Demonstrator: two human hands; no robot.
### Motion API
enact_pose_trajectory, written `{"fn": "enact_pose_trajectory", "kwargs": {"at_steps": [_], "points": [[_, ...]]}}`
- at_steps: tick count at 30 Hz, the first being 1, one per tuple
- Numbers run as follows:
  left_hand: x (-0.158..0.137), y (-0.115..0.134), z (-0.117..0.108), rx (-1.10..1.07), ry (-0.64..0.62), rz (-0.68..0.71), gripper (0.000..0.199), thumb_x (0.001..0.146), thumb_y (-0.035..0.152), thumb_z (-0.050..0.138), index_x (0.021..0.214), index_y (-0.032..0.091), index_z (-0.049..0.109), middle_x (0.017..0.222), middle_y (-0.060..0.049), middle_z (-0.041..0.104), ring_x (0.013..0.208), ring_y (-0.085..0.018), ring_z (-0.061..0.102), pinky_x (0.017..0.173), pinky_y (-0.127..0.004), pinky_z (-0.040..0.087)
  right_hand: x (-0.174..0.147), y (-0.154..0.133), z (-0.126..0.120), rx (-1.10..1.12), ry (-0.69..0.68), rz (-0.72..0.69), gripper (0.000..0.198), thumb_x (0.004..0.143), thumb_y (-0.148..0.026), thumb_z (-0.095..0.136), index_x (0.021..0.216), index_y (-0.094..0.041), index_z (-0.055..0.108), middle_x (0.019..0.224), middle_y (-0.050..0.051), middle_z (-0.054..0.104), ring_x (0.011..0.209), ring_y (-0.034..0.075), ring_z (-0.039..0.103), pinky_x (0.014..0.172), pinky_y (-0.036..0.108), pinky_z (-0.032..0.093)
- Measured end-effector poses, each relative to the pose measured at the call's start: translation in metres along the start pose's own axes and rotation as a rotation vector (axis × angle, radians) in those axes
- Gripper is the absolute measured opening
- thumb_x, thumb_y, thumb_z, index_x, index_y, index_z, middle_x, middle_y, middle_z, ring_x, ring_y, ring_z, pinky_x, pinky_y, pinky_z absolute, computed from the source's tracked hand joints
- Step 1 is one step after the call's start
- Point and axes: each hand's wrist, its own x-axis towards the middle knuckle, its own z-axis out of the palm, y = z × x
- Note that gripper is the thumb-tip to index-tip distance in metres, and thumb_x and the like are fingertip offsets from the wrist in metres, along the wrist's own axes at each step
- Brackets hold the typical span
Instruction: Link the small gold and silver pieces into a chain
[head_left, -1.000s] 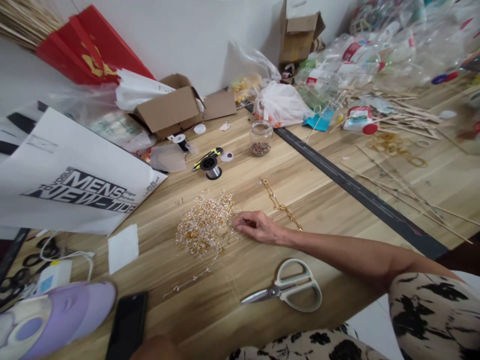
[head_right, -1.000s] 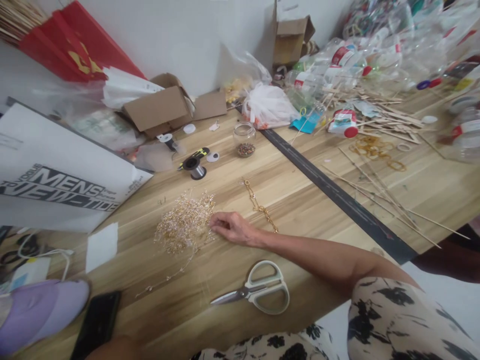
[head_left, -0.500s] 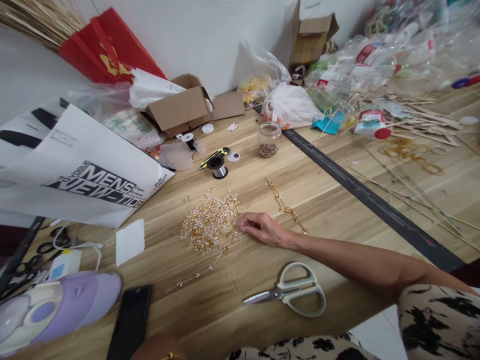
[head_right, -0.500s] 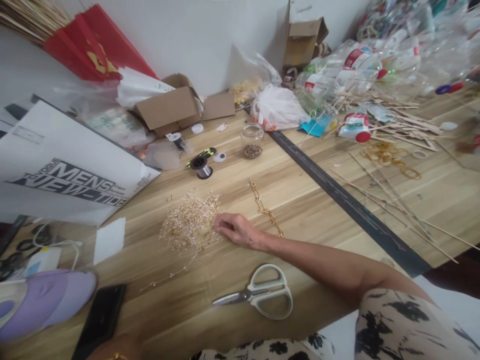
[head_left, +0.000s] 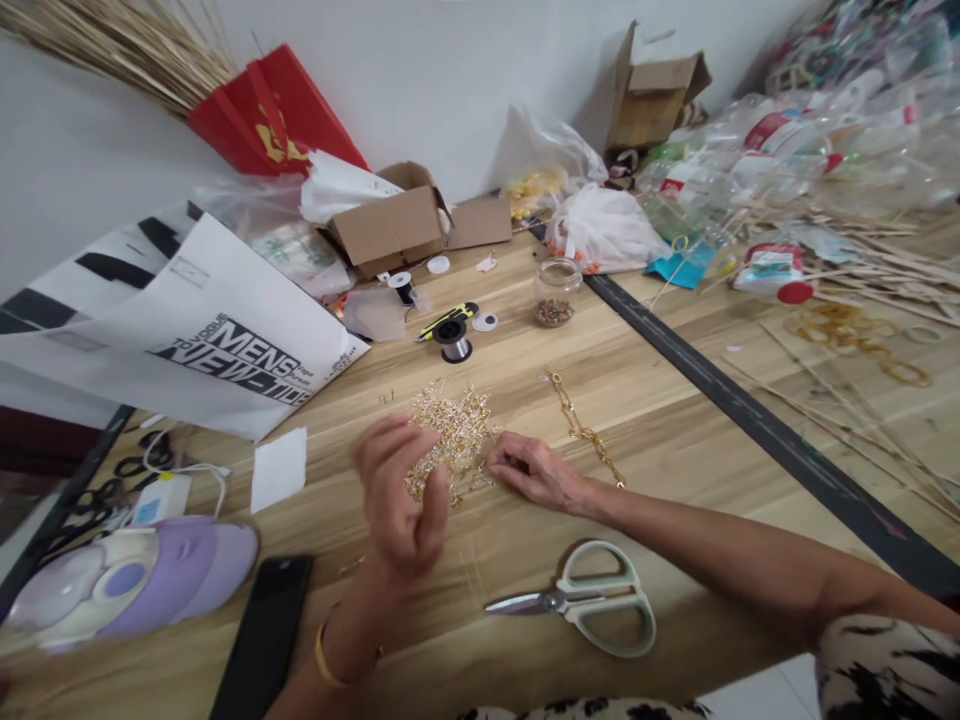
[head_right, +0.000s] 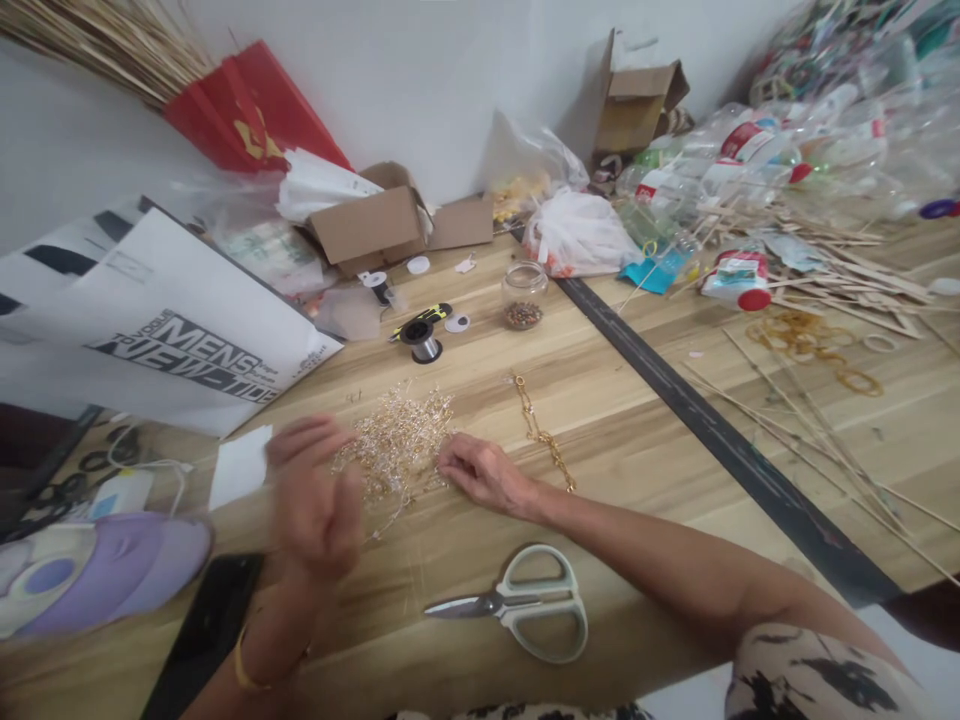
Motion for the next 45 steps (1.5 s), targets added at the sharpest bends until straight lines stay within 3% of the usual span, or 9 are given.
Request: {"fn": "enact_pose_trajectory", "kwargs": {"at_steps": [3,6,11,24,33,45], "points": [[-0.006,-0.019,0.017,0.062,-0.153,-0.036,0.009,0.084,0.017,0.056,0.089,0.018,0.063,0.088,-0.005,0.059,0.089,-0.020,0.054,0.083,-0.037,0.044,-0.001,0.001,0.001,-0.001,-0.014,0.018,0.011,0.088,-0.020,0.051,0.080,-0.015,0.057,0.073,0.001,0.052,0.062,0.010,0.046,0.056,0.021,0.036],[-0.020,-0.041,0.028,0.123,-0.351,-0.090,0.010,0.084,0.017,0.057,0.078,0.018,0.064,0.078,-0.003,0.062,0.079,-0.019,0.053,0.078,-0.036,0.042,-0.001,0.002,0.001,0.008,-0.010,0.025,0.010,0.087,-0.018,0.052,0.079,-0.015,0.056,0.072,0.000,0.052,0.061,0.010,0.045,0.055,0.021,0.036],[-0.037,-0.056,0.035,0.241,-0.547,-0.094,0.010,0.082,0.017,0.059,0.074,0.018,0.064,0.077,-0.003,0.063,0.081,-0.021,0.050,0.079,-0.037,0.038,0.000,0.000,0.001,-0.007,-0.017,0.039,0.009,0.085,-0.016,0.052,0.078,-0.015,0.056,0.071,0.001,0.052,0.061,0.011,0.046,0.055,0.022,0.036],[-0.037,-0.052,0.035,0.285,-0.678,-0.097,0.011,0.084,0.017,0.057,0.076,0.018,0.064,0.079,-0.004,0.063,0.082,-0.021,0.050,0.079,-0.037,0.037,0.001,-0.004,0.000,-0.011,-0.022,0.055,0.010,0.085,-0.015,0.050,0.077,-0.015,0.055,0.071,0.001,0.052,0.061,0.011,0.045,0.056,0.022,0.036],[-0.038,-0.054,0.034,0.285,-0.691,-0.033,0.013,0.086,0.016,0.054,0.077,0.018,0.063,0.077,-0.004,0.062,0.080,-0.020,0.052,0.079,-0.035,0.038,-0.001,0.002,0.002,-0.017,-0.038,0.059,0.010,0.086,-0.017,0.050,0.077,-0.016,0.055,0.072,0.002,0.052,0.062,0.012,0.046,0.056,0.023,0.036],[-0.043,-0.058,0.036,0.241,-0.677,-0.076,0.015,0.088,0.015,0.049,0.077,0.016,0.059,0.080,-0.006,0.059,0.082,-0.021,0.050,0.076,-0.034,0.041,0.000,-0.001,0.002,-0.018,-0.018,0.046,0.010,0.085,-0.014,0.051,0.076,-0.016,0.055,0.072,0.002,0.054,0.062,0.012,0.047,0.057,0.023,0.036]]}}
